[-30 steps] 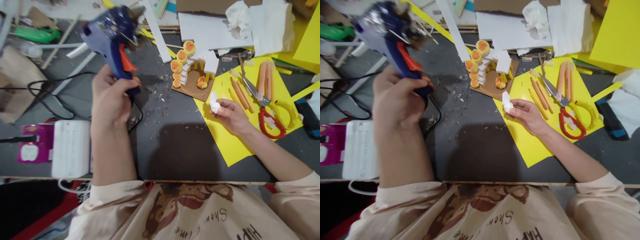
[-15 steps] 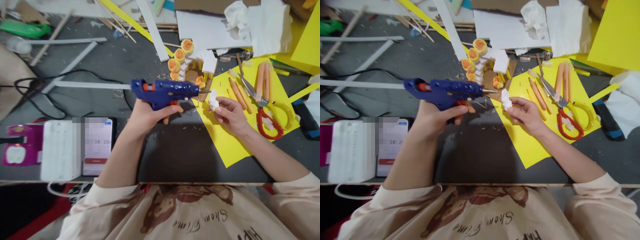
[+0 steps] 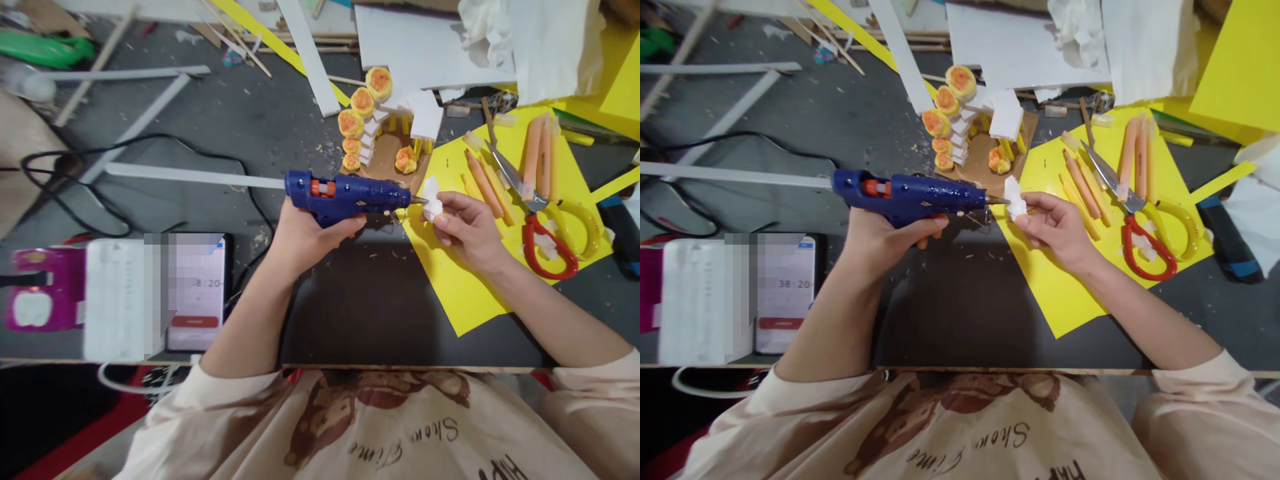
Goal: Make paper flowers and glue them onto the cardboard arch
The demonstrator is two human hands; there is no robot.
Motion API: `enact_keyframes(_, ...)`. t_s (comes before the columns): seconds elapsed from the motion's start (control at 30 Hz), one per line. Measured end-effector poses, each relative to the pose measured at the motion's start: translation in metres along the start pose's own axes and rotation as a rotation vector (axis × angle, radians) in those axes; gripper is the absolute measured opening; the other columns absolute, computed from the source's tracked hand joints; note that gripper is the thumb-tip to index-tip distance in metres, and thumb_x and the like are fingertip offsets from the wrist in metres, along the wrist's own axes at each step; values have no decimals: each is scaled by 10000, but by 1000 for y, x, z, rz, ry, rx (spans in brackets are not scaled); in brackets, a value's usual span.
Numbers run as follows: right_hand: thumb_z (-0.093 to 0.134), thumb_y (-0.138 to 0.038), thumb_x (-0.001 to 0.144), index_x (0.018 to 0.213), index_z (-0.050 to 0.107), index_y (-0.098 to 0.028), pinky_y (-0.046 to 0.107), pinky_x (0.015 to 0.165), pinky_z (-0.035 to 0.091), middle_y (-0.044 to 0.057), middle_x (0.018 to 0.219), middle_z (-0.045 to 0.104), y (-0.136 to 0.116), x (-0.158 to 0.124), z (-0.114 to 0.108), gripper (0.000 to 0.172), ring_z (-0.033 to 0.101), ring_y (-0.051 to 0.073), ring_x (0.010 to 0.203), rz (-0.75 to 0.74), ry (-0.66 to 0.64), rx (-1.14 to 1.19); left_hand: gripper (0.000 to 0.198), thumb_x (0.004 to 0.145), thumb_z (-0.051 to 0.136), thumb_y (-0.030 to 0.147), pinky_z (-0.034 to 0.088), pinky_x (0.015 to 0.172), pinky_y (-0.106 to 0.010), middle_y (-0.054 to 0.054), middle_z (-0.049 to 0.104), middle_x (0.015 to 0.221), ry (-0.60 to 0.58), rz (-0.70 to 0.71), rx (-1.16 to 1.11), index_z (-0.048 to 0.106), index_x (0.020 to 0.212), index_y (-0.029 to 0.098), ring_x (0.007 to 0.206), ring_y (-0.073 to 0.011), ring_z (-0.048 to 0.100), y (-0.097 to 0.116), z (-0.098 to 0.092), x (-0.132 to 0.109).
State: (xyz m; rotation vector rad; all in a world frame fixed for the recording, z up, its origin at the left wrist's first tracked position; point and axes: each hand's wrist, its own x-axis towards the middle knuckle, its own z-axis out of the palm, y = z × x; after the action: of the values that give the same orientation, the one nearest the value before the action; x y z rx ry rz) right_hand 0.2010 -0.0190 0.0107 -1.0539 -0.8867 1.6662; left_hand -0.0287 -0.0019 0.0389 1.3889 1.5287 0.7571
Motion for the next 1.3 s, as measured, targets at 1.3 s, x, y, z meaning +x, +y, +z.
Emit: enact_keyframes(1.3, 896, -362, 580, 839, 707, -208, 167, 390, 387, -27, 716, 704, 0, -1, -3, 355, 487, 31, 437, 48, -54, 45, 464, 526, 717, 493, 329, 473, -230, 99, 357, 490, 453, -87, -451, 373, 674, 219, 461, -35, 384, -3, -12, 25)
